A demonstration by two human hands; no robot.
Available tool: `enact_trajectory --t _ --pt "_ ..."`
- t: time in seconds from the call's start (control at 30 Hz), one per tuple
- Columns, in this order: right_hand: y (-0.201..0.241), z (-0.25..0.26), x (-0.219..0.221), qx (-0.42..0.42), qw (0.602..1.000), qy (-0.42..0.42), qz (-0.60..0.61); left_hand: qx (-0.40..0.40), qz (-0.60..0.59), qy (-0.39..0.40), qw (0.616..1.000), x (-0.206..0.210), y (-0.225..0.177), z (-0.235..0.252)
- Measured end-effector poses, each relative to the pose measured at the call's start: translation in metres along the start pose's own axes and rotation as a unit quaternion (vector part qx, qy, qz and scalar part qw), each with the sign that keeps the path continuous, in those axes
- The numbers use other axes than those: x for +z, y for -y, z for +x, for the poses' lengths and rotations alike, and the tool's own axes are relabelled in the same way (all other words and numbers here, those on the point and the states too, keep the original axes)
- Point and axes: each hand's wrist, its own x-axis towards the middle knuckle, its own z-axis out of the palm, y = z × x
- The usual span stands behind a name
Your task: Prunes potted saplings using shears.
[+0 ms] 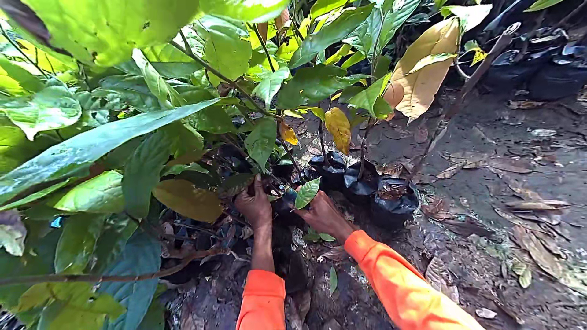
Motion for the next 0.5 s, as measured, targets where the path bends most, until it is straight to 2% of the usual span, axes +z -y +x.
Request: enact_trajectory --t 0.13,0.23,0.33,0.5 --pt "-0.007 -0.023 0.003 0.049 0.991 -0.030 0.119 -0.037 -0.086 0.014 0.995 -0.001 0.003 0.001" --pt "-0.003 -0.039 -0.001 0.095 0.982 0.020 0.165 -0.042 -0.128 0.020 0.991 -0.002 0.001 0.005" --pt "0.007 -0.045 -0.001 0.106 0.973 0.080 0.189 -0.043 -0.113 0.017 0.993 -0.005 -0.005 0.011" --pt "0.031 -0.031 0.000 0.103 0.978 0.111 0.143 -0.067 -0.061 -0.019 0.996 -0.006 -0.008 0.013"
